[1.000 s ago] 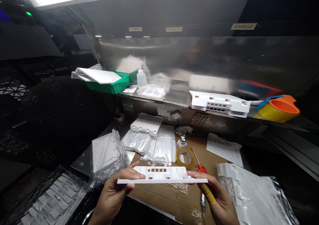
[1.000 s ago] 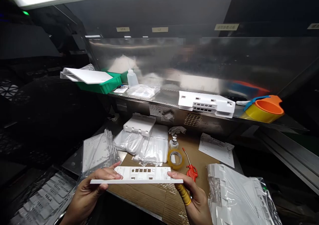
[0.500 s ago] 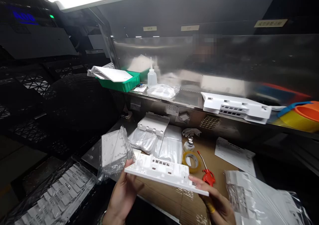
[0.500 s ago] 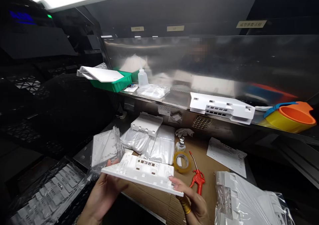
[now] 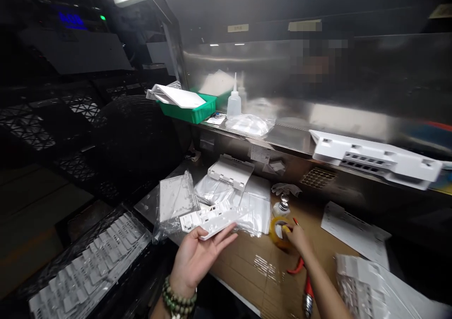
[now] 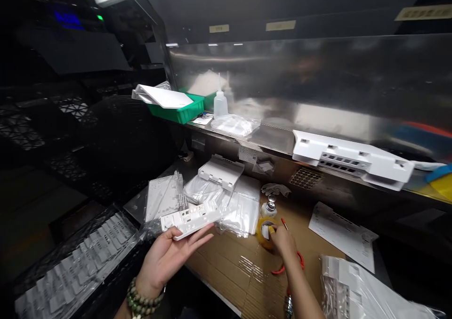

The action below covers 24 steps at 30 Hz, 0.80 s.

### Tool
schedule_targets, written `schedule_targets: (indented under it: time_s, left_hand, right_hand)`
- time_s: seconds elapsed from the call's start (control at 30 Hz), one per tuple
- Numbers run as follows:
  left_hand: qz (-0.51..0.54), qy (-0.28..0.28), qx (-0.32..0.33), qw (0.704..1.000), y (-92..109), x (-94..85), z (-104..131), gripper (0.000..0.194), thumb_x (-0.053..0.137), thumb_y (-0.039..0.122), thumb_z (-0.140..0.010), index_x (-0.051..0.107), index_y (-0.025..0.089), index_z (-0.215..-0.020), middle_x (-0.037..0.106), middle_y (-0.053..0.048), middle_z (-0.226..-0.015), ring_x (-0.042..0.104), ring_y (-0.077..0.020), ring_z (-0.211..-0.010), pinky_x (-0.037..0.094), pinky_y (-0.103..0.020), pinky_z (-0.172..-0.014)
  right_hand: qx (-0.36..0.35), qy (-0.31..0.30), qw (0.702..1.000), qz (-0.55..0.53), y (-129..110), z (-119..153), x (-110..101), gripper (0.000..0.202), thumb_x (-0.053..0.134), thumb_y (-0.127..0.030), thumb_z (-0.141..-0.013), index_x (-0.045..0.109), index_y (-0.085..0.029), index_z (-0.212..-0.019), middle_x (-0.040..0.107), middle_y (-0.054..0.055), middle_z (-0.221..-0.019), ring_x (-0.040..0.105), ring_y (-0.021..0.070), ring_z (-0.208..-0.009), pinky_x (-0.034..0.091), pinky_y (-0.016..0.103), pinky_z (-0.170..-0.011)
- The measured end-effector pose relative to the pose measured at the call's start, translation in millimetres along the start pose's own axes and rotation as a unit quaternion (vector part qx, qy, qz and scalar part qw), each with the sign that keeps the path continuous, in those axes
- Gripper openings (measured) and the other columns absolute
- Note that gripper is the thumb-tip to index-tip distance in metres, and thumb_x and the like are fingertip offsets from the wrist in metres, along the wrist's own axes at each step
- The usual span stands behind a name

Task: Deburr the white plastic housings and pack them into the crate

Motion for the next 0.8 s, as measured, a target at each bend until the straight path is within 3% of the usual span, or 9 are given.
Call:
schedule_targets:
  time_s: [0.1, 0.23, 0.37, 0.5, 0.6, 0.67, 0.73, 0.8]
  left_hand:
    - [0.009, -0.014, -0.012, 1.000, -4.3, 3.7, 2.9, 0.030, 0.039, 0.001, -0.083, 0.056, 0.005, -0.107, 0.047, -0.039, -0.150, 0.047, -0.0492, -0.138, 0.028, -0.080, -0.113]
    - [-0.024, -0.062, -0.045, 0.997, -3.7, 7.8, 8.0, 0.044, 0.035, 0.010, -0.078, 0.061, 0.000, -0.113, 0.058, -0.028, -0.144, 0.046, -0.0461, -0.141, 0.020, -0.080, -0.117]
    - [-0.046, -0.158, -0.078, 0.983, -4.9, 13.7, 14.1, 0.055, 0.036, 0.015, -0.075, 0.066, 0.002, -0.119, 0.056, -0.017, -0.149, 0.043, -0.0424, -0.144, 0.018, -0.078, -0.119]
    - [-0.117, -0.242, -0.076, 0.960, -8.0, 20.4, 20.6, 0.055, 0.034, 0.016, -0.078, 0.072, 0.009, -0.118, 0.053, -0.010, -0.152, 0.040, -0.0378, -0.148, 0.019, -0.075, -0.121]
    - [-0.156, -0.266, -0.077, 0.948, -10.9, 24.8, 23.1, 0.052, 0.036, 0.016, -0.079, 0.074, 0.012, -0.114, 0.054, -0.007, -0.152, 0.037, -0.0364, -0.150, 0.021, -0.072, -0.122]
    - [-0.169, -0.268, -0.074, 0.946, -12.8, 27.4, 22.3, 0.053, 0.036, 0.015, -0.080, 0.074, 0.012, -0.117, 0.054, -0.007, -0.152, 0.037, -0.0368, -0.150, 0.022, -0.071, -0.122]
    - [-0.175, -0.261, -0.076, 0.946, -15.8, 29.4, 19.7, 0.056, 0.036, 0.014, -0.080, 0.071, 0.010, -0.123, 0.054, -0.007, -0.152, 0.037, -0.0371, -0.149, 0.023, -0.068, -0.123]
    - [-0.172, -0.240, -0.084, 0.952, -20.8, 30.6, 16.3, 0.059, 0.038, 0.014, -0.077, 0.069, 0.006, -0.127, 0.055, -0.010, -0.151, 0.039, -0.0366, -0.148, 0.024, -0.063, -0.124]
  right_hand:
    - [0.066, -0.044, 0.995, 0.067, 17.3, -14.6, 22.9, 0.024, 0.068, -0.038, -0.096, 0.068, -0.017, -0.109, 0.071, 0.004, -0.107, 0.070, 0.0182, -0.093, 0.060, 0.037, -0.082]
    - [0.124, -0.062, 0.982, 0.129, 24.7, -15.0, 38.8, 0.025, 0.066, -0.038, -0.097, 0.067, -0.019, -0.113, 0.069, 0.006, -0.116, 0.068, 0.0206, -0.102, 0.058, 0.040, -0.088]
    - [0.135, -0.052, 0.980, 0.140, 23.3, -16.0, 36.9, 0.022, 0.068, -0.034, -0.095, 0.068, -0.016, -0.109, 0.069, 0.007, -0.118, 0.066, 0.0215, -0.106, 0.056, 0.045, -0.094]
    - [0.115, 0.001, 0.991, 0.074, 12.4, -4.4, 22.1, 0.023, 0.065, -0.026, -0.091, 0.066, -0.016, -0.111, 0.071, 0.012, -0.114, 0.068, 0.0271, -0.104, 0.054, 0.049, -0.096]
    - [0.059, 0.040, 0.997, -0.019, -17.5, 22.8, 8.3, 0.039, 0.053, -0.027, -0.092, 0.058, -0.019, -0.129, 0.070, 0.013, -0.122, 0.068, 0.0269, -0.108, 0.056, 0.041, -0.093]
    - [0.000, 0.062, 0.995, -0.079, -53.2, 50.7, -2.3, 0.042, 0.051, -0.032, -0.093, 0.056, -0.023, -0.134, 0.066, 0.010, -0.132, 0.066, 0.0242, -0.115, 0.055, 0.036, -0.096]
    - [-0.085, 0.086, 0.982, -0.146, -99.3, 83.1, -14.1, 0.033, 0.059, -0.038, -0.093, 0.065, -0.024, -0.122, 0.064, 0.011, -0.128, 0.064, 0.0249, -0.114, 0.054, 0.035, -0.096]
    - [-0.167, 0.106, 0.964, -0.178, -147.0, 114.1, -24.0, 0.018, 0.066, -0.032, -0.093, 0.071, -0.027, -0.109, 0.066, 0.008, -0.113, 0.063, 0.0230, -0.105, 0.054, 0.033, -0.090]
Point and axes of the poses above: each hand's wrist, its own z-axis away from the middle knuckle, its own x-axis out of the palm, y = z × x, the point moved 2 cm from there along -z, towards the middle knuckle
